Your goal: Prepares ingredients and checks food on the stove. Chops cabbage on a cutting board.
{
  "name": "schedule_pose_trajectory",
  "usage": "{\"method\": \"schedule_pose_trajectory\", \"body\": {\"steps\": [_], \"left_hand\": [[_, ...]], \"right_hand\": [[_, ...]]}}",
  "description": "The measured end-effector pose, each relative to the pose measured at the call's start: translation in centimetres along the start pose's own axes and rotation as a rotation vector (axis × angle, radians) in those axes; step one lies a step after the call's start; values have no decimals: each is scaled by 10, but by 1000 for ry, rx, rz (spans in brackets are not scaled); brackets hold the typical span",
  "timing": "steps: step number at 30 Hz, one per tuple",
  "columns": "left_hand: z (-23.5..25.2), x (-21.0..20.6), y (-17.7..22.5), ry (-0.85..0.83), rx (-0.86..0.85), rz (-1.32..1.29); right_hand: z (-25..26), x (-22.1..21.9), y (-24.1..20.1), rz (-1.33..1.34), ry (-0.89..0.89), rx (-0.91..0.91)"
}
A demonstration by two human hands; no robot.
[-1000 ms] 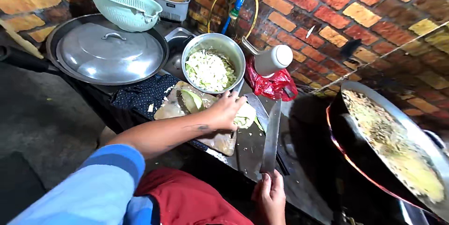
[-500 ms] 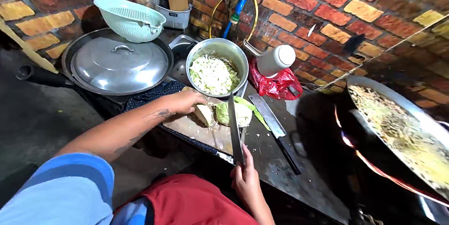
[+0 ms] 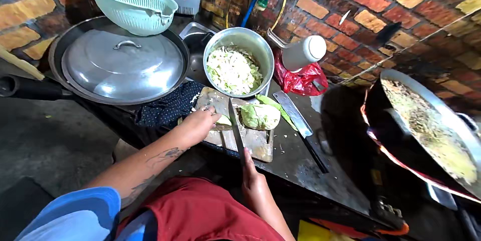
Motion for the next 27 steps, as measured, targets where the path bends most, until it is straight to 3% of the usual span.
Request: {"method": "schedule_pose_trajectory", "body": {"steps": [5, 11, 14, 21, 24, 27], "left_hand": [[0, 0, 2, 9, -5, 23], [-4, 0, -2, 24, 46, -47], [-5, -2, -2, 86, 45, -85], [-7, -4, -2, 64, 36, -83], [-11, -6, -3, 71, 46, -98], [-18, -1, -11, 219, 40, -228]], "right_hand": [[28, -28, 18, -46, -137, -165], [17, 13, -16, 1, 61, 58], [11, 6, -25, 12, 34, 64], [31, -45, 4, -88, -141, -164], [33, -36, 1, -48, -142, -122], [26, -8, -21, -31, -32, 4]]}}
Point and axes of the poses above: each hand's wrist, its own z-axis towards the middle knuckle, its own x-axis out of the back of the hand, y = z × x, the point moved 8 cm from there along z, towards the middle knuckle, and after that the axes turned 15 degrees about z, right-handed, at the moved point
